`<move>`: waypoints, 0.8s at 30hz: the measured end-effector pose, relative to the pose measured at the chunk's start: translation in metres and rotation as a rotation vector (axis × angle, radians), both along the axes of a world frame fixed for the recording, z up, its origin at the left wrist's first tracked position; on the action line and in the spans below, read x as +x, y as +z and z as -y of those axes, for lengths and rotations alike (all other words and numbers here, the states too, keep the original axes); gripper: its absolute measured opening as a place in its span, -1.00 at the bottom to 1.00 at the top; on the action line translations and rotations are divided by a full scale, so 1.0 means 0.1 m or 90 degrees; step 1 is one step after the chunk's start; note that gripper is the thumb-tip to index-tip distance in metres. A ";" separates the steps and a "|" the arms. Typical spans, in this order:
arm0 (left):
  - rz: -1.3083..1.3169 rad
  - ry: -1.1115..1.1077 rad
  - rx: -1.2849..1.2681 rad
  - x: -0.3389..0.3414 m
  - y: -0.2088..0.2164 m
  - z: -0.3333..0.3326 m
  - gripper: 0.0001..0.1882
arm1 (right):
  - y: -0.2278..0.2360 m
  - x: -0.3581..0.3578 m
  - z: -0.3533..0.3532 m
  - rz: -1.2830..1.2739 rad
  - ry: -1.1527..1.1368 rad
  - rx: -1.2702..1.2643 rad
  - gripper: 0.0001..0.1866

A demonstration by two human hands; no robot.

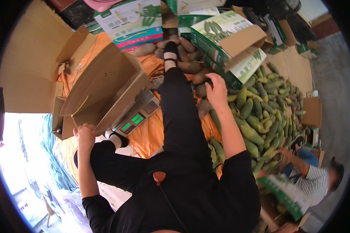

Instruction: Sort green produce from a pile into a cardboard box on a digital scale to reach a target weight.

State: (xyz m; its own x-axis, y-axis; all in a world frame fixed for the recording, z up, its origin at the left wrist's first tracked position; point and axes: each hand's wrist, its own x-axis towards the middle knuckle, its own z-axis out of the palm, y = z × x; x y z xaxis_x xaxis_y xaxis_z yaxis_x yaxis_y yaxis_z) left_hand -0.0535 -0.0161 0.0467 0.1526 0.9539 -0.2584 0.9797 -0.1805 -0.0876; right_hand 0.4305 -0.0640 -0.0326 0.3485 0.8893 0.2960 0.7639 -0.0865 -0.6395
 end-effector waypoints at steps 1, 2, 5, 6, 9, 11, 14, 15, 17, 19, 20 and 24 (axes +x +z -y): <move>0.024 0.011 0.009 0.07 0.03 0.03 -0.82 | -0.19 0.06 0.11 0.007 -0.010 -0.047 -0.67; 0.049 0.021 0.017 0.17 0.06 0.04 -0.78 | -0.42 0.13 0.25 0.013 -0.021 -0.093 -0.68; 0.093 0.007 0.008 0.43 0.05 0.07 -0.60 | -0.97 0.17 0.65 -0.033 -0.019 -0.306 -0.68; 0.113 0.007 0.025 0.48 0.02 0.08 -0.51 | -1.15 0.12 0.78 -0.027 -0.005 -0.370 -0.66; 0.146 0.045 0.033 0.70 -0.13 0.08 -0.41 | -1.77 0.04 1.18 -0.044 0.008 -0.562 -0.65; 0.181 0.069 0.047 0.71 -0.32 0.08 -0.39 | -1.89 -0.14 1.37 -0.081 0.033 -0.600 -0.61; 0.236 0.074 0.131 0.73 -0.60 0.04 -0.50 | -1.95 -0.31 1.47 -0.141 0.069 -0.669 -0.56; 0.231 0.098 0.127 0.68 -0.64 -0.01 -0.59 | -1.96 -0.34 1.49 -0.167 0.091 -0.698 -0.57; 0.257 0.077 0.167 0.65 -0.69 -0.05 -0.81 | -1.99 -0.35 1.53 -0.118 0.066 -0.667 -0.63; 0.255 0.064 0.151 0.66 -0.70 -0.04 -0.81 | -2.04 -0.28 1.56 -0.067 0.041 -0.636 -0.68; 0.254 0.054 0.142 0.68 -0.69 -0.04 -0.81 | -2.06 -0.19 1.55 -0.086 0.013 -0.622 -0.70; 0.246 0.038 0.160 0.64 -0.74 0.00 -0.82 | -1.94 -0.07 1.41 -0.080 -0.025 -0.617 -0.69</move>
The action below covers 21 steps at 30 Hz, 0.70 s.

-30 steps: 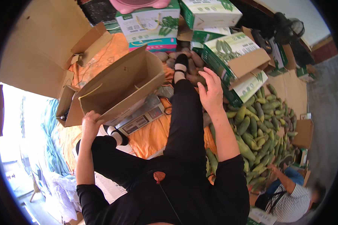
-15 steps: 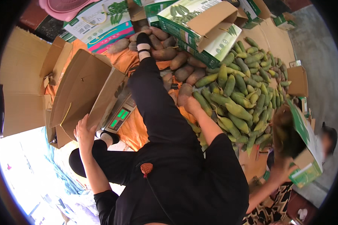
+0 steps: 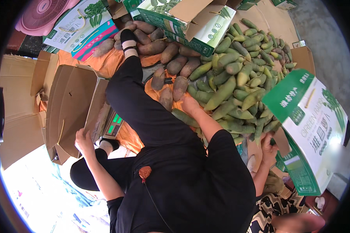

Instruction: Sort green produce from a pile into a cardboard box on a digital scale to reach a target weight.

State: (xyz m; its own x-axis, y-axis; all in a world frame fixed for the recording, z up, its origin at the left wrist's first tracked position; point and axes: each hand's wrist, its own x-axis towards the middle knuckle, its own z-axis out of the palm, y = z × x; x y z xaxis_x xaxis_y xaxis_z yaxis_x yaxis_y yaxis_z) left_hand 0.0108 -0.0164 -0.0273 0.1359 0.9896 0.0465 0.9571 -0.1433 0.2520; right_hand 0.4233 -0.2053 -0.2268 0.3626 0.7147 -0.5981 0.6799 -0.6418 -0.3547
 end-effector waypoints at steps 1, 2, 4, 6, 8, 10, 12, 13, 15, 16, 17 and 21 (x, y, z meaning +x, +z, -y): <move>-0.002 0.003 0.000 -0.01 0.00 0.01 -0.82 | 0.08 -0.03 -0.04 -0.002 0.003 0.000 -0.69; -0.010 0.005 -0.002 0.01 0.02 0.02 -0.82 | 0.19 -0.05 -0.07 0.022 0.024 0.026 -0.69; -0.018 0.006 -0.004 0.02 0.03 0.02 -0.82 | 0.26 -0.08 -0.09 0.046 0.044 0.053 -0.70; -0.006 -0.011 0.006 0.02 0.03 -0.01 -0.83 | 0.30 -0.07 -0.07 0.116 0.084 0.088 -0.69; -0.009 -0.010 0.005 0.04 0.04 -0.01 -0.83 | 0.20 -0.08 -0.02 0.137 0.102 0.145 -0.67; -0.015 -0.005 0.003 0.03 0.02 -0.01 -0.83 | 0.18 -0.15 -0.04 0.092 0.136 -0.011 -0.69; -0.028 -0.001 0.008 -0.04 -0.01 0.02 -0.83 | 0.25 -0.30 -0.02 0.031 0.104 0.020 -0.69; -0.030 0.004 0.009 -0.05 -0.01 0.03 -0.83 | 0.29 -0.36 0.00 -0.028 0.067 0.048 -0.69; -0.043 -0.012 -0.008 0.03 0.00 0.01 -0.83 | 0.17 -0.36 0.08 -0.056 -0.005 0.122 -0.69; -0.041 -0.014 -0.008 0.07 -0.01 -0.01 -0.83 | 0.09 -0.32 0.14 -0.085 -0.078 0.194 -0.70; -0.060 -0.011 0.003 0.04 -0.01 0.00 -0.83 | 0.16 -0.31 0.10 -0.092 -0.073 0.194 -0.70; -0.069 -0.009 0.016 0.02 0.00 0.01 -0.83 | 0.44 0.01 -0.06 0.030 -0.066 0.145 -0.64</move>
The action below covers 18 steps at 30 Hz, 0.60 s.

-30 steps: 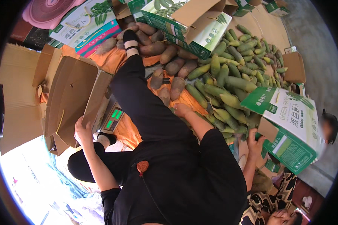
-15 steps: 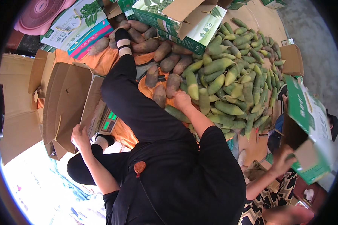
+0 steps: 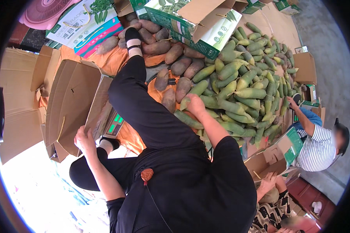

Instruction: Sort green produce from a pile into a cardboard box on a digital scale to reach a target weight.

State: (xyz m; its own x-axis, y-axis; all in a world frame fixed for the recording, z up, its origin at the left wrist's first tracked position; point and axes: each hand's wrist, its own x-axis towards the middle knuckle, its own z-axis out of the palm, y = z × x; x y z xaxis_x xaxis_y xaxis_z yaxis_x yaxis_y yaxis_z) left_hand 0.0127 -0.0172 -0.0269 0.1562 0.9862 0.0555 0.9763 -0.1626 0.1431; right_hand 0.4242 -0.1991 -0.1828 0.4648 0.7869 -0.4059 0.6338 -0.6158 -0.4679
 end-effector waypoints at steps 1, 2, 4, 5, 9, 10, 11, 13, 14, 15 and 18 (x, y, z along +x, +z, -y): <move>0.001 0.000 -0.001 0.01 -0.01 -0.01 -0.83 | -0.03 0.07 0.01 0.063 0.016 -0.002 -0.59; -0.004 -0.003 0.006 0.02 -0.02 -0.01 -0.83 | 0.04 0.09 -0.03 0.129 0.053 -0.030 -0.61; -0.012 -0.001 0.013 0.01 -0.03 -0.02 -0.82 | 0.00 0.11 -0.10 0.198 0.140 -0.063 -0.63; -0.013 0.004 0.007 0.00 -0.02 -0.02 -0.81 | -0.03 0.11 -0.14 0.268 0.225 -0.092 -0.65; -0.014 0.006 0.037 -0.04 0.00 0.00 -0.78 | -0.29 -0.09 -0.23 0.319 0.521 -0.178 -0.71; -0.021 0.026 0.010 -0.02 0.01 0.00 -0.76 | -0.36 -0.10 -0.19 0.323 0.562 -0.173 -0.73; -0.029 0.027 0.018 0.00 -0.01 0.00 -0.77 | -0.44 -0.11 -0.16 0.326 0.604 -0.167 -0.74; -0.015 0.033 -0.006 0.05 0.01 0.00 -0.78 | -0.55 -0.11 -0.12 0.359 0.621 -0.140 -0.74; -0.008 0.034 -0.006 0.07 0.02 0.00 -0.79 | -0.58 -0.08 -0.11 0.396 0.612 -0.132 -0.74; -0.003 0.038 -0.008 0.07 0.04 0.01 -0.80 | -0.58 -0.09 -0.13 0.395 0.631 -0.116 -0.74; 0.005 0.053 -0.017 0.07 0.08 0.04 -0.82 | -0.52 -0.13 -0.14 0.415 0.646 -0.175 -0.75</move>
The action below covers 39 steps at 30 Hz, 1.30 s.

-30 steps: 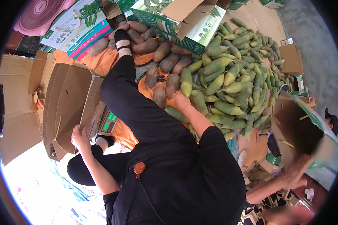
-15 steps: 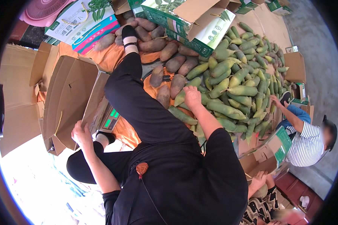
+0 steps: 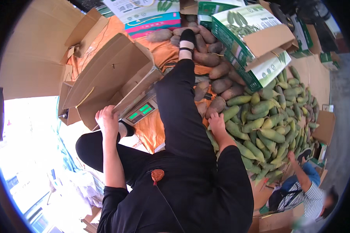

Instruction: Sort green produce from a pile into a cardboard box on a digital scale to reach a target weight.

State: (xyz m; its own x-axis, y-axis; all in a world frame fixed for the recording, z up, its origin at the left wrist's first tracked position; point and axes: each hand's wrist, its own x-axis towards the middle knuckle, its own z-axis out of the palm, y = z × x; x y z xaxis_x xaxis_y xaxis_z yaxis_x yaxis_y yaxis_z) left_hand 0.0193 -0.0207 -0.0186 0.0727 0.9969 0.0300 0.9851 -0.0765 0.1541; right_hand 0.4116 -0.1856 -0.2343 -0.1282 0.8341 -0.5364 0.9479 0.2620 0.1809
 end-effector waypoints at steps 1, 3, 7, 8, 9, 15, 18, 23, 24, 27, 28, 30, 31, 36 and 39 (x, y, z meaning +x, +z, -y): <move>0.003 0.002 0.005 -0.02 -0.01 0.01 -0.82 | 0.06 -0.02 0.01 0.003 -0.008 -0.023 -0.74; 0.012 0.005 0.009 -0.01 0.00 0.00 -0.82 | 0.12 0.02 0.01 0.010 -0.013 -0.047 -0.73; 0.042 -0.009 0.010 -0.02 0.00 -0.01 -0.84 | 0.29 0.24 -0.08 -0.045 -0.112 0.122 -0.65; 0.037 -0.009 0.008 -0.04 0.03 0.01 -0.82 | 0.51 0.28 -0.21 -0.118 -0.212 0.162 -0.57; 0.040 -0.006 0.011 -0.05 0.04 0.02 -0.82 | 0.64 0.34 -0.30 -0.187 -0.316 0.202 -0.48; 0.028 -0.023 0.020 -0.07 0.04 0.06 -0.82 | 1.00 0.84 -0.83 -0.737 -0.605 0.497 -0.34; 0.035 -0.012 0.030 -0.04 0.04 0.10 -0.88 | 1.86 0.40 -1.25 -0.944 -0.559 0.498 -0.40; 0.024 -0.025 0.042 -0.07 -0.01 0.10 -0.92 | 2.94 -0.38 -1.82 -1.031 -0.304 0.548 -0.40; 0.021 -0.024 0.044 -0.08 0.00 0.11 -0.92 | 3.17 -0.66 -1.89 -1.143 -0.291 0.480 -0.41; 0.014 -0.031 0.051 -0.09 -0.02 0.11 -0.94 | 3.30 -1.18 -2.17 -1.133 -0.168 0.427 -0.45; 0.009 -0.031 0.055 -0.10 -0.02 0.10 -0.94 | 3.31 -1.39 -2.26 -1.132 -0.107 0.429 -0.45; 0.013 -0.039 0.067 -0.08 -0.01 0.10 -0.94 | 3.30 -1.74 -2.40 -0.974 0.073 0.543 -0.44; 0.013 -0.037 0.077 -0.09 -0.01 0.10 -0.94 | 3.22 -1.92 -2.39 -0.918 0.026 0.479 -0.46; -0.033 -0.057 0.055 -0.08 -0.02 0.09 -0.90 | 2.54 -2.51 -2.51 -0.499 0.155 0.309 -0.49; -0.038 -0.051 0.044 -0.04 -0.03 0.07 -0.90 | 2.11 -2.64 -2.55 -0.373 0.132 0.228 -0.80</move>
State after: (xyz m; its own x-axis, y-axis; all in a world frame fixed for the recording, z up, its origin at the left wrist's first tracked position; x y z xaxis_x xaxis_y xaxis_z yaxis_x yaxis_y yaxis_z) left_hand 0.0152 -0.0282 -0.0217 0.1564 0.9834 0.0924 0.9826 -0.1644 0.0868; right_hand 0.1481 0.0696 -0.0235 -0.4867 0.8731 -0.0292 0.8526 0.4674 -0.2338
